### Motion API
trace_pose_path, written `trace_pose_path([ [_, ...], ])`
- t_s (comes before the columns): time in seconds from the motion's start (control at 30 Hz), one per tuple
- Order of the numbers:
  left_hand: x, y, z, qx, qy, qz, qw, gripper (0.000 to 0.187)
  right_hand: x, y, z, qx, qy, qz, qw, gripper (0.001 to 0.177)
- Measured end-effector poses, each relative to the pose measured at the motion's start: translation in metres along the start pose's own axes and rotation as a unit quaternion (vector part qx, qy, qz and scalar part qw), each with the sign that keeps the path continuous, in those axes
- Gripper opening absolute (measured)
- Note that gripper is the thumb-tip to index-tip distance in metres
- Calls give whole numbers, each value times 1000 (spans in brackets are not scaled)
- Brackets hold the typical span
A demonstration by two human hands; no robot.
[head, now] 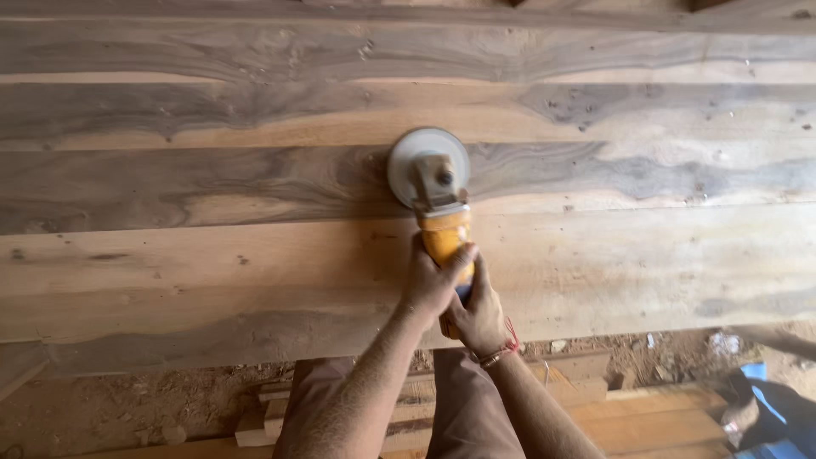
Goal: The person uses a power sander to smooth a large wooden surface, moving the tool across the grain while periodically wiping the surface with their hand.
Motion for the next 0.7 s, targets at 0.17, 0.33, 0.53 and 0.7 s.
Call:
trace_pose_path([
  [0.17,-9,14,-38,-44,-46,42,997,75,0,14,-18,-184,-22,-35,982,85],
  [0.33,-13,5,-26,-46,-40,32,998,75,5,1,5,-115,-17,-23,993,82],
  [0.53,-22,7,-43,-35,-49,22,998,74,7,25,-14,-234,-42,-42,970,82],
  [0.7,-33,-4,-20,18,-52,-2,998,66,16,23,13,-100,17,-42,994,86],
])
Point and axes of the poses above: each hand's wrist, its own z-axis towards the middle knuckle, its own x-axis out of the palm, y = z × x, the point moved 5 cm from there along z, towards the middle knuckle, and after that the axes turned 14 degrees about -x, right-handed, at the moved point
